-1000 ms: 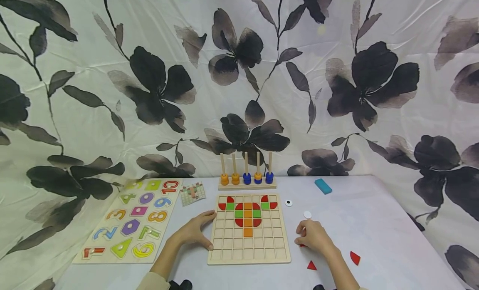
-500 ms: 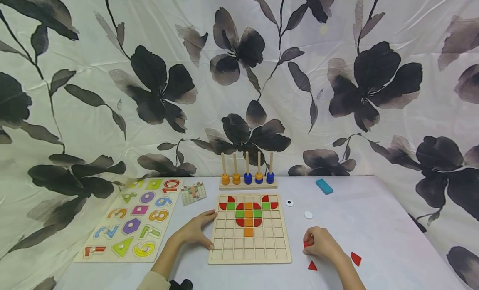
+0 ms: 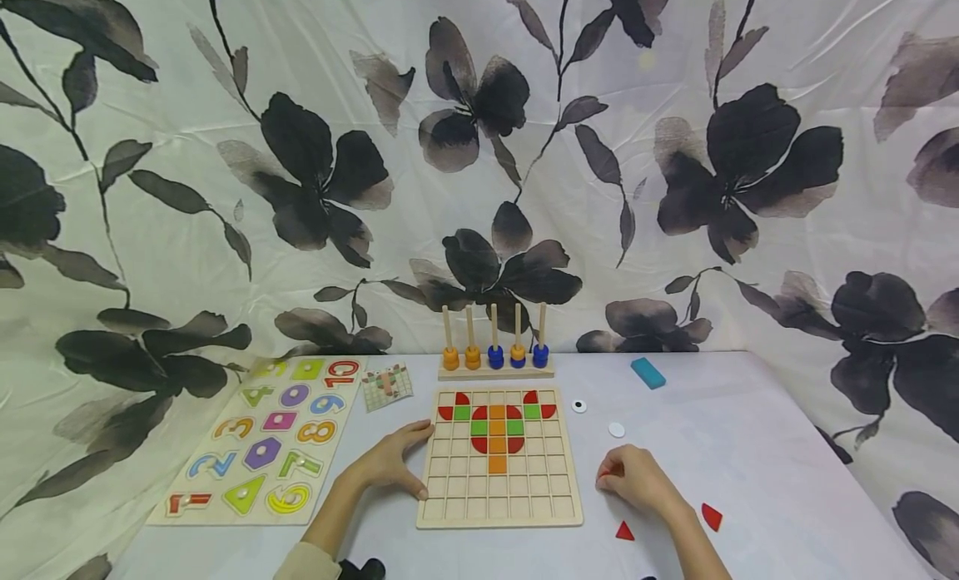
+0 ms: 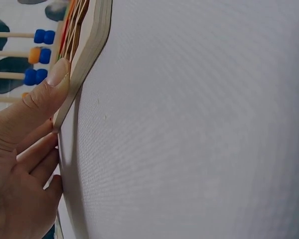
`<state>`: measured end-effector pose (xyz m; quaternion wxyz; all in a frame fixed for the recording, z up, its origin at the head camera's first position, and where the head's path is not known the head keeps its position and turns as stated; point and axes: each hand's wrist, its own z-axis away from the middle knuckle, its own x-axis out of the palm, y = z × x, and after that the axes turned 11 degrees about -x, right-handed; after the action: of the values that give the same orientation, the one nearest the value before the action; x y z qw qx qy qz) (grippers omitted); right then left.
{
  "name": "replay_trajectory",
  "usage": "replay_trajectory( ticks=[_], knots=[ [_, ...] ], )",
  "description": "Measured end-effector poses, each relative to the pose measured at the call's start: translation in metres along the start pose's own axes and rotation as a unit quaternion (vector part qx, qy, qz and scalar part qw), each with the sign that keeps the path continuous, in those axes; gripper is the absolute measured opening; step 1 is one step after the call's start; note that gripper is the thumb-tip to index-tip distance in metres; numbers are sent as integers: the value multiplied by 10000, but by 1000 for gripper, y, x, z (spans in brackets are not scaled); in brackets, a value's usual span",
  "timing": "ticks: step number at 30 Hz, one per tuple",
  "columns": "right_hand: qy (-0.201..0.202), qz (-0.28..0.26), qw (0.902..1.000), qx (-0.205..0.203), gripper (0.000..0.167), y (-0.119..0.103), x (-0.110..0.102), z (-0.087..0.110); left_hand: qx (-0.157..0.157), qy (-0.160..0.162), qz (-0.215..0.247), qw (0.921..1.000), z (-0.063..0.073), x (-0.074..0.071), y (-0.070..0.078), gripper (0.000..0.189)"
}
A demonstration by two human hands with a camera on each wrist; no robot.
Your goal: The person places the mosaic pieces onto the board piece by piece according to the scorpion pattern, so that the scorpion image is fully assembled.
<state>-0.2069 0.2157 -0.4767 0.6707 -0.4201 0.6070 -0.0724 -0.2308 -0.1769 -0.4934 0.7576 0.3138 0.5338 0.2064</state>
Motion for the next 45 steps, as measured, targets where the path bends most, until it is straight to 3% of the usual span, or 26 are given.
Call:
replay_trajectory(
  ticks=[5, 10, 14, 18, 24, 31, 36, 40, 43, 45],
  knots=[
    [233, -363, 9983, -402, 6, -3, 11, -10, -21, 12, -1, 10000, 1, -1, 1, 98],
    [111, -808, 9932, -829, 8, -13, 23, -24, -6, 8, 16, 10000, 1, -1, 1, 98],
    [-25, -842, 9898, -1151, 11, -24, 28, -34, 34, 0, 2, 10000, 0, -1, 0, 98],
    [-29, -718, 9904, -1182, 11, -31, 28, -39, 2, -18, 9, 10000, -1, 0, 0, 98],
    [214, -455, 9946, -913, 14, -24, 20, -32, -35, 4, -12, 10000, -1, 0, 0, 98],
    [440, 290, 9986, -44, 10, -1, 9, -15, 30, 22, -24, 10000, -1, 0, -1, 99],
    [459, 574, 9955, 591, 23, 4, 1, 4, 38, 17, -8, 10000, 0, 0, 0, 99],
    [-47, 177, 9954, 941, 29, 1, -4, 19, 31, 29, -16, 10000, 0, -1, -1, 99],
    [-552, -136, 9936, 976, 31, -4, -4, 26, 4, 52, -22, 10000, -1, -1, -2, 99],
    [-668, -157, 9927, 992, 30, -8, -2, 29, 8, 45, -20, 10000, -1, 0, -2, 99]
  ],
)
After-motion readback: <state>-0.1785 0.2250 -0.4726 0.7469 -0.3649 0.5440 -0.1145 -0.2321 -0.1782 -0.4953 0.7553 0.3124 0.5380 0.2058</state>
